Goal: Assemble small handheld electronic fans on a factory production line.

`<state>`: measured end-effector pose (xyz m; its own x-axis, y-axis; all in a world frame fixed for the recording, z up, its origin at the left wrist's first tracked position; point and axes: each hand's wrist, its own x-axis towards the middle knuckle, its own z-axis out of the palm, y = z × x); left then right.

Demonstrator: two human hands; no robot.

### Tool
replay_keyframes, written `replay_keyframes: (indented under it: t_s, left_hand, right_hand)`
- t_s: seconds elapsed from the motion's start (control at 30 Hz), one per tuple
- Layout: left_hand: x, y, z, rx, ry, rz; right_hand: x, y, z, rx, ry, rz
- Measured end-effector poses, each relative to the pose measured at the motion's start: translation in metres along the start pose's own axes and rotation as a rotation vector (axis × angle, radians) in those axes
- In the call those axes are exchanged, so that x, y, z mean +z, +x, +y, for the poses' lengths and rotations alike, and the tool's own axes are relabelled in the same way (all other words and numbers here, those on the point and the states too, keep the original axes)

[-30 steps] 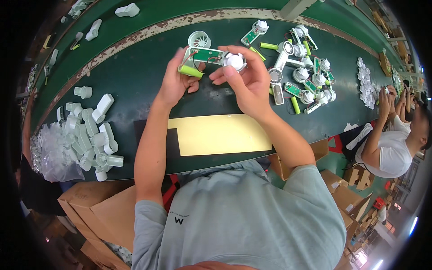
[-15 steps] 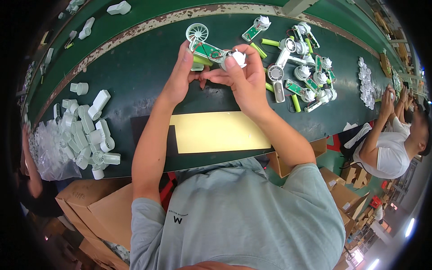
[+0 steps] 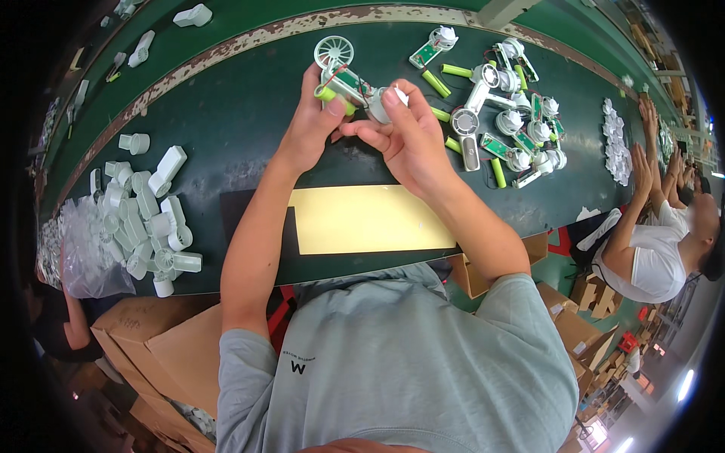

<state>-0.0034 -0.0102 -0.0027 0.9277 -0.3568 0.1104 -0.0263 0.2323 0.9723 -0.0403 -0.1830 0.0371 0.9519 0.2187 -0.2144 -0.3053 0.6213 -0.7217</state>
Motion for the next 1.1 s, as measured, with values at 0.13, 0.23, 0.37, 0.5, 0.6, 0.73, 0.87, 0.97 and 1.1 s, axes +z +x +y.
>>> replay_keyframes:
  t_s: [0.13, 0.23, 0.37, 0.5, 0.6, 0.73, 0.87, 0.97, 1.1]
  left_hand:
    - [0.002, -0.001, 0.007, 0.0, 0.02, 0.021]
    - [0.002, 0.002, 0.005, 0.057, 0.079, 0.071]
    - [-0.003, 0.009, 0.007, -0.027, 0.088, 0.117]
    - [-0.002, 0.009, 0.017, -0.149, 0.109, 0.104]
    - [-0.008, 0.006, 0.015, -0.184, -0.012, 0.01]
    - [-0.018, -0.002, 0.02, -0.254, -0.043, -0.225]
    - [-0.011, -0.002, 0.009, -0.154, 0.23, -0.221]
    - [-0.014, 0.002, 0.017, -0.293, 0.137, -0.254]
    - [-0.01, 0.003, 0.023, -0.263, 0.228, -0.233]
  right_hand:
    - [-0.003, 0.002, 0.004, 0.008, -0.026, -0.002]
    - [0.001, 0.005, 0.007, -0.123, -0.196, 0.049]
    - [-0.006, 0.013, 0.014, -0.504, -0.5, 0.004]
    - [-0.016, 0.02, 0.005, -0.9, -0.913, 0.011]
    - [-0.022, 0.018, -0.004, -0.979, -0.953, -0.01]
    - [-0.024, 0.015, -0.012, -1.049, -1.039, 0.031]
    - [-0.02, 0.018, -0.02, -1.086, -1.175, 0.136]
    - [-0.02, 0.02, -0.025, -1.129, -1.222, 0.099]
    - [-0.013, 0.026, -0.032, -1.14, -1.247, 0.019]
